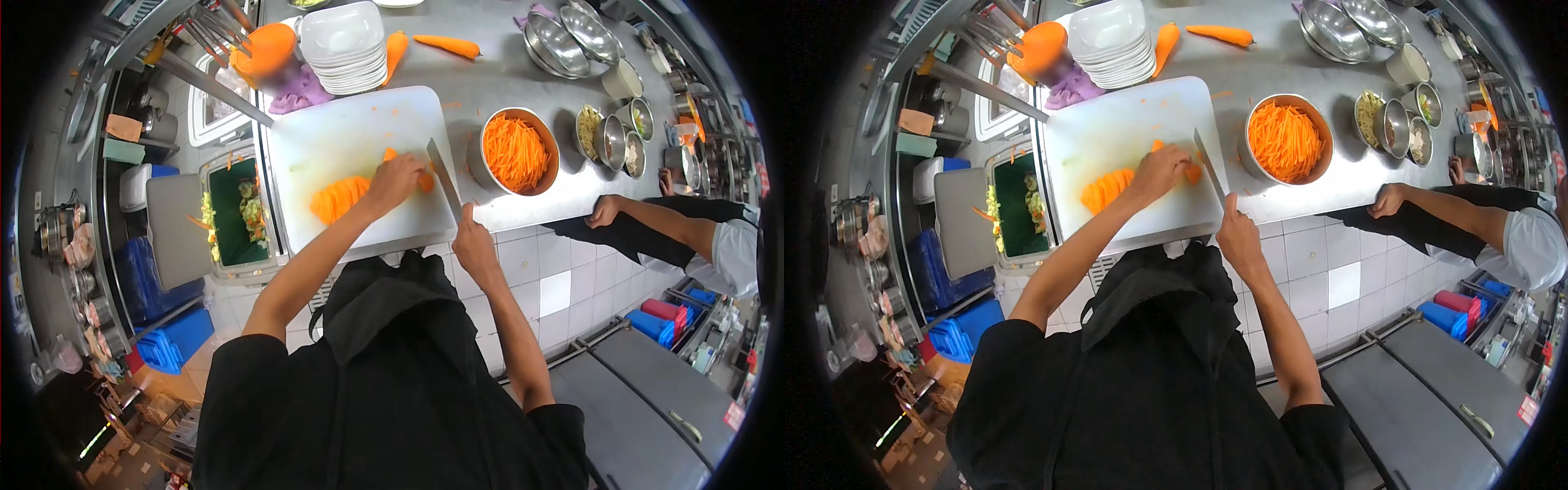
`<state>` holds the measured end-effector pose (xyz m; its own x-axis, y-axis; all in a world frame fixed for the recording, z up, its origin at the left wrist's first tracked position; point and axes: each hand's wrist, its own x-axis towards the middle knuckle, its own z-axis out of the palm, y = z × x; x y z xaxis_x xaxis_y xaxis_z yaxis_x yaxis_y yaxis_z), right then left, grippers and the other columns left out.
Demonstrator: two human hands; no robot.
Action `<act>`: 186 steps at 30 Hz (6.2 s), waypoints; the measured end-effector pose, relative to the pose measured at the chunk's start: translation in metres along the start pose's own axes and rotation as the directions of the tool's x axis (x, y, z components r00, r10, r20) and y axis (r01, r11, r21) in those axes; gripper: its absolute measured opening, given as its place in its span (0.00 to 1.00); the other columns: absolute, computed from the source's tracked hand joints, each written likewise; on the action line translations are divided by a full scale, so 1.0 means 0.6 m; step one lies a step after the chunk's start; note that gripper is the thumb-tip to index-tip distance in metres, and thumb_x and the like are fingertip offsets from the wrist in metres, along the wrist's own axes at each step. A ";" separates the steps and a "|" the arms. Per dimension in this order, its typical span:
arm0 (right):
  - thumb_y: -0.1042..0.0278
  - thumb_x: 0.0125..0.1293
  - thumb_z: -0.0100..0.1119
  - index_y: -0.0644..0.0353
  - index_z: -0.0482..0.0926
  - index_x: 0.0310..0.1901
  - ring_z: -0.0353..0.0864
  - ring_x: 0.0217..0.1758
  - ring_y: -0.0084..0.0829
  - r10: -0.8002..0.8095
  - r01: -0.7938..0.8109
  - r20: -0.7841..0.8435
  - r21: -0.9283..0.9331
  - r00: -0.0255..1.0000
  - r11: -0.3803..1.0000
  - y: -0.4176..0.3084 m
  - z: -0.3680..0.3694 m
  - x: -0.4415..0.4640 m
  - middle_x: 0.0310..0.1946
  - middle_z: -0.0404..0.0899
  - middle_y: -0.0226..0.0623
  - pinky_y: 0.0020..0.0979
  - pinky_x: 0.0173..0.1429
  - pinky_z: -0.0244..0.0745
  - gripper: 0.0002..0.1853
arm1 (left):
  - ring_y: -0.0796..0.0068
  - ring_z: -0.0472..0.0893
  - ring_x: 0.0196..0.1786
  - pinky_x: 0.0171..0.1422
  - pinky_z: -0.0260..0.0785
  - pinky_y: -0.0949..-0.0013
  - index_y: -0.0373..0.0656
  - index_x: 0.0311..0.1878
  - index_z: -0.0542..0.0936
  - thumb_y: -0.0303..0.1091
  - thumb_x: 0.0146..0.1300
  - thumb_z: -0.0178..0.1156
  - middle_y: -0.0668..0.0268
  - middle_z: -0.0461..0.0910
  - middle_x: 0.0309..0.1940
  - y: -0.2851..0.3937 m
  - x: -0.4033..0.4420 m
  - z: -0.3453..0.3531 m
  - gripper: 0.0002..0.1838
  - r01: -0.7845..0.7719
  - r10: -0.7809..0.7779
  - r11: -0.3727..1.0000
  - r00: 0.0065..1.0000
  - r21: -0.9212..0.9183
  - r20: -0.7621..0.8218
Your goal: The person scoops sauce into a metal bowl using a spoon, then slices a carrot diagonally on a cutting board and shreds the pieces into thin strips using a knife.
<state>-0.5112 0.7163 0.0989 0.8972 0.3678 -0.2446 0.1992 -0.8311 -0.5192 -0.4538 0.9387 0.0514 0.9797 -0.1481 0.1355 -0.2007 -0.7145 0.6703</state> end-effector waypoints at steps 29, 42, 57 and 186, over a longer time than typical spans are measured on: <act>0.85 0.56 0.50 0.66 0.59 0.46 0.79 0.30 0.65 0.024 -0.024 0.055 -0.006 0.998 1.000 -0.022 0.001 -0.044 0.24 0.78 0.62 0.58 0.35 0.74 0.17 | 0.52 0.80 0.42 0.45 0.74 0.52 0.42 0.39 0.80 0.24 0.53 0.58 0.57 0.78 0.36 0.000 -0.017 0.023 0.09 -0.017 0.010 0.995 0.997 0.101 0.071; 0.79 0.68 0.49 0.66 0.58 0.48 0.77 0.27 0.65 -0.069 0.069 -0.014 0.021 0.998 0.997 -0.026 -0.003 -0.038 0.20 0.75 0.63 0.59 0.29 0.71 0.12 | 0.53 0.79 0.44 0.47 0.74 0.53 0.42 0.42 0.78 0.23 0.50 0.61 0.60 0.78 0.37 0.000 -0.026 0.014 0.13 -0.014 0.012 0.997 1.000 0.074 0.025; 0.78 0.68 0.49 0.67 0.58 0.48 0.77 0.28 0.66 -0.002 0.001 0.040 0.034 0.999 0.999 -0.035 0.012 -0.039 0.20 0.75 0.65 0.59 0.30 0.71 0.13 | 0.55 0.80 0.43 0.46 0.75 0.55 0.39 0.41 0.79 0.26 0.54 0.61 0.59 0.78 0.35 0.000 -0.032 0.013 0.10 -0.022 0.022 0.998 1.000 0.055 0.014; 0.74 0.69 0.52 0.68 0.61 0.51 0.76 0.30 0.68 -0.102 0.108 -0.037 0.223 0.994 0.969 -0.042 -0.014 -0.019 0.24 0.76 0.65 0.57 0.32 0.72 0.14 | 0.62 0.82 0.44 0.47 0.76 0.64 0.43 0.46 0.82 0.32 0.69 0.55 0.63 0.81 0.41 -0.066 -0.037 -0.037 0.09 -0.118 0.115 0.993 0.987 -0.017 -0.108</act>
<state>-0.5232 0.7295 0.1216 0.8862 0.4350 -0.1595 0.2018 -0.6723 -0.7122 -0.4677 0.9854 0.0382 0.9444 -0.1550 0.2899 -0.3148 -0.6802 0.6620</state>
